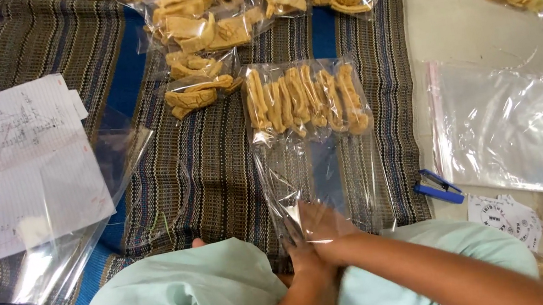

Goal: The person picks up dried snack strips and places them into clear plastic bags, flattening and arranging the filled bags into an organized pile on a mat.

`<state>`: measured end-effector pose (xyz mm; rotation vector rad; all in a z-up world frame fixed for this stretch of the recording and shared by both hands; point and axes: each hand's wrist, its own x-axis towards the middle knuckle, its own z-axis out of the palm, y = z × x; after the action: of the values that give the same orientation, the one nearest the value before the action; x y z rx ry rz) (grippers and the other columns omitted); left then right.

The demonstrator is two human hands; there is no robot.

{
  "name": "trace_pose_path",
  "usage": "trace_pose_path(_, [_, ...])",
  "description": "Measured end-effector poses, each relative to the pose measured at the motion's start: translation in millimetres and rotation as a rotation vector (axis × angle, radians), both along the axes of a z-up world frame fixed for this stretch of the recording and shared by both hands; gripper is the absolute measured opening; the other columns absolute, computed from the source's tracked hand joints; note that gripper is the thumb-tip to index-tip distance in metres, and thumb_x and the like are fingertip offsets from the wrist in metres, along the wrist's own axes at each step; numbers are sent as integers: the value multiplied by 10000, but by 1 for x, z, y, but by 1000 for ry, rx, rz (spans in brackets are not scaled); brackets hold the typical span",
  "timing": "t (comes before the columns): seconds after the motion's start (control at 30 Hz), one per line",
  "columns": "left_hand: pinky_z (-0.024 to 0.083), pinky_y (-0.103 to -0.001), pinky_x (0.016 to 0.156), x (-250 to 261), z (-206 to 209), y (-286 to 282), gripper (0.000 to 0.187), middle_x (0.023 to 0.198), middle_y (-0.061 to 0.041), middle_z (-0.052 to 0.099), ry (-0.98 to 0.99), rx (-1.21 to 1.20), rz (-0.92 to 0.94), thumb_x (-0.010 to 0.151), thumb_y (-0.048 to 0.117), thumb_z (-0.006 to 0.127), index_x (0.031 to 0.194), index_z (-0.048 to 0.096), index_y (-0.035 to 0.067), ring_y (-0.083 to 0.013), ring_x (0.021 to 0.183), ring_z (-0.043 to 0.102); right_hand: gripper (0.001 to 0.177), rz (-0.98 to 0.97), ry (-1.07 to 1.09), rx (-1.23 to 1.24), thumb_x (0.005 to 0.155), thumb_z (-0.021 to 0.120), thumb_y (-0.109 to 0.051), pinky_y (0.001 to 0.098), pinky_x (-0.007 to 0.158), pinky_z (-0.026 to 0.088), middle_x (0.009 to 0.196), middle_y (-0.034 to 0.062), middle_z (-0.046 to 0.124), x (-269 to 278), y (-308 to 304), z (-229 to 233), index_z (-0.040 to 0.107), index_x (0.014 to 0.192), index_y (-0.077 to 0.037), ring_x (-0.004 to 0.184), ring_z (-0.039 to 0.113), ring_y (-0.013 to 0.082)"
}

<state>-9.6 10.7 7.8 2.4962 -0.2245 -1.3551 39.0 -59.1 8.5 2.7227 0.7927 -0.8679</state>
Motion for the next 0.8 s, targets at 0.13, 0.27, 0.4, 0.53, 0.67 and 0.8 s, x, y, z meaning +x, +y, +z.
trace_pose_path(0.13, [97, -710, 1204, 0, -48, -10, 892, 1659, -248, -329, -80, 65, -16, 1051, 465, 435, 1662, -174, 237, -588, 1504, -212, 506, 10, 902, 207, 1011, 427, -236, 386, 849, 367, 1188, 99, 477, 14, -10, 135, 402, 1513, -174, 1018, 460, 225])
trace_pose_path(0.27, [22, -692, 1237, 8, 19, 2, 769, 1666, -236, -336, 49, 7, 85, 1110, 497, 295, 1671, -125, 183, -545, 1521, -238, 855, -54, 591, 619, 884, 179, -716, 536, 1152, 364, 1589, 98, 439, 89, 10, 183, 507, 1449, -165, 1421, 459, 304])
trace_pose_path(0.4, [35, -695, 1236, 12, 35, 6, 762, 1651, -260, -352, 79, -17, 86, 1119, 477, 297, 1673, -120, 160, -568, 1510, -244, 678, -411, -156, 645, 962, 416, -547, 628, 1195, 62, 1669, 206, 39, 167, 5, 91, 289, 1571, -277, 1518, 38, 382])
trace_pose_path(0.53, [90, -667, 1228, 13, 23, 0, 715, 1656, -265, -344, 109, 31, 55, 1118, 343, 254, 1670, -155, 142, -563, 1515, -235, 870, -500, -321, 336, 861, 238, -808, 636, 1187, -67, 1694, 120, -102, 196, -16, 20, 89, 1612, -396, 1537, -92, 403])
trace_pose_path(0.67, [-14, -692, 1234, 14, 16, -3, 743, 1654, -241, -357, 128, -33, 125, 1095, 196, 342, 1678, -116, 166, -545, 1516, -265, 883, -632, -274, 302, 868, 262, -806, 640, 1205, 9, 1698, 88, -75, 202, -6, 35, 75, 1611, -367, 1524, -42, 378])
trace_pose_path(0.8, [6, -732, 1215, 12, 14, -6, 772, 1654, -273, -347, 124, -24, 93, 1112, 339, 366, 1674, -126, 144, -557, 1503, -281, 662, -462, -485, 480, 939, 650, -380, 606, 1175, 171, 1623, 158, 291, 228, 37, 45, 417, 1524, -174, 1479, 198, 378])
